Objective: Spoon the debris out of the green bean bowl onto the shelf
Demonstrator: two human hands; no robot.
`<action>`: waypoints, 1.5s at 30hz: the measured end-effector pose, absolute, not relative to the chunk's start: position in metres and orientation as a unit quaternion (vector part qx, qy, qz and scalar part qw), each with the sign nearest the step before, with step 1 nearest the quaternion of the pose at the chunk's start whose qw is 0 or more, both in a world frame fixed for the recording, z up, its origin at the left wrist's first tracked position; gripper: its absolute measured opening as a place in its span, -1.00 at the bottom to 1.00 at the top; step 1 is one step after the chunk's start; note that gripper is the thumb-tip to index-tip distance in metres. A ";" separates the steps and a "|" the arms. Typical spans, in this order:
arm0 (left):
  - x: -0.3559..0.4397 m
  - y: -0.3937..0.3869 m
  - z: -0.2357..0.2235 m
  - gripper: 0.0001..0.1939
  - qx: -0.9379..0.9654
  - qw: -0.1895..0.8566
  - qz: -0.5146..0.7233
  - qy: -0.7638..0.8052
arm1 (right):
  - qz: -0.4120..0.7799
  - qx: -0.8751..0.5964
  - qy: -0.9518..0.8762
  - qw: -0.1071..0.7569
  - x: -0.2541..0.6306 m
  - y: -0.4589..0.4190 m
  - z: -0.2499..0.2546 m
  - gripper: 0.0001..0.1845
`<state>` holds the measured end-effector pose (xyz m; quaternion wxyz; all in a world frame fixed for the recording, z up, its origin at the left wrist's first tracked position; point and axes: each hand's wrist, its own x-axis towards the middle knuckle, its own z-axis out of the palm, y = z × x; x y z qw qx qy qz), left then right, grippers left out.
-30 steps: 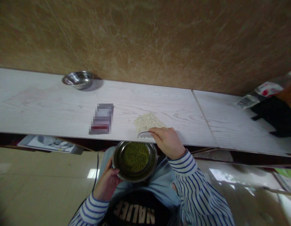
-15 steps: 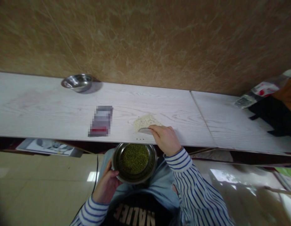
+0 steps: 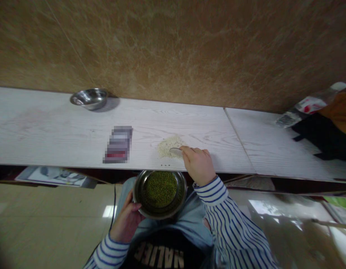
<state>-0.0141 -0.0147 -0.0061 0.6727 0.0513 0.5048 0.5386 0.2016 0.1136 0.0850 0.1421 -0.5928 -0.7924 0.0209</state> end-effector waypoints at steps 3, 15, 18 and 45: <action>-0.013 -0.014 -0.005 -0.27 0.044 0.675 0.539 0.502 | 0.040 -0.590 -0.792 0.151 0.203 0.112 0.086 -0.71; -0.012 -0.015 -0.010 -0.30 0.046 0.679 0.536 0.499 | 0.086 -0.573 -0.796 0.172 0.203 0.110 0.085 -0.72; -0.013 -0.015 -0.011 -0.34 0.049 0.680 0.537 0.497 | 0.094 -0.568 -0.797 0.182 0.207 0.108 0.087 -0.73; -0.014 -0.014 -0.008 -0.24 0.048 0.680 0.529 0.505 | 0.129 -0.549 -0.800 0.207 0.214 0.100 0.082 -0.75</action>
